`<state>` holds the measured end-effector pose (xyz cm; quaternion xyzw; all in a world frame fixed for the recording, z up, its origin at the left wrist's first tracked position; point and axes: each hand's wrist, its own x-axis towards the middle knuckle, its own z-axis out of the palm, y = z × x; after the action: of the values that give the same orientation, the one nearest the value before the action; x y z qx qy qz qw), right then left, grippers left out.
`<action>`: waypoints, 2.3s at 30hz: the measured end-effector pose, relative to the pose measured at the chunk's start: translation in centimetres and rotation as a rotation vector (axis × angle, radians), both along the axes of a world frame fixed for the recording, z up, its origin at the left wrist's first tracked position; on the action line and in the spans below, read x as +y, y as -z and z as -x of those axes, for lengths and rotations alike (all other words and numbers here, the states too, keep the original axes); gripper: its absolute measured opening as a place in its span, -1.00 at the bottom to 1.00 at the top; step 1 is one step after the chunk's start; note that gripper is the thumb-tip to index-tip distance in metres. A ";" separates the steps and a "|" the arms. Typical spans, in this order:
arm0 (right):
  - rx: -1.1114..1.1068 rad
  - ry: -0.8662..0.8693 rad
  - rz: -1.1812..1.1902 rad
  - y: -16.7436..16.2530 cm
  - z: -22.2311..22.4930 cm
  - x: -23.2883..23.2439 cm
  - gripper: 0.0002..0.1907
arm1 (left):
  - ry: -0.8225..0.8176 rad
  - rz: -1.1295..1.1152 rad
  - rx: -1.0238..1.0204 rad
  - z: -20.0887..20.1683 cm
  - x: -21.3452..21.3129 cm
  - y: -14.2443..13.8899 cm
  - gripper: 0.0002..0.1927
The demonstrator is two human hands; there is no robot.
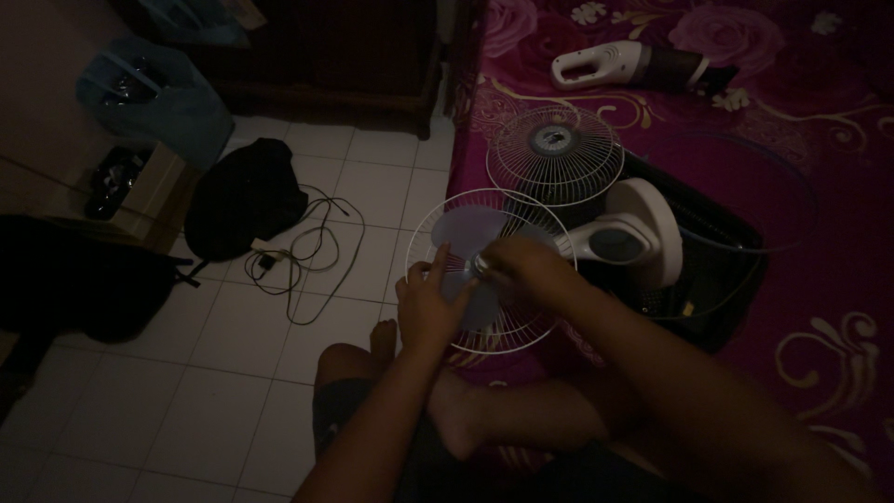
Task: The person sits on the floor beside a bed and services a small desk fan. They remove the front grille, handle the fan blades, tighten the center hub cap by hand, reattach the grille ring, and finally set the reassembled fan down on a tray.
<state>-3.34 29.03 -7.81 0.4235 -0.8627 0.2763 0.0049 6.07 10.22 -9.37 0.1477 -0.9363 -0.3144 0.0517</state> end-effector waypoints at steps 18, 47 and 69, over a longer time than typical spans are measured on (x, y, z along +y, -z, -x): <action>0.176 -0.014 0.055 2.6 0.7 -0.9 -0.71 | -0.003 0.030 -0.011 0.3 -0.1 0.9 -0.18; -0.013 0.110 0.058 1.3 0.0 -1.1 -0.66 | 0.009 0.016 0.030 0.3 -0.3 1.4 -0.20; -0.003 0.168 0.082 1.8 -0.7 -1.1 -0.51 | 0.023 0.012 0.003 0.4 -0.4 1.4 -0.17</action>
<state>-2.64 27.89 -9.61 0.3487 -0.8831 0.3107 0.0442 5.64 9.82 -10.76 0.1363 -0.9397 -0.3095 0.0503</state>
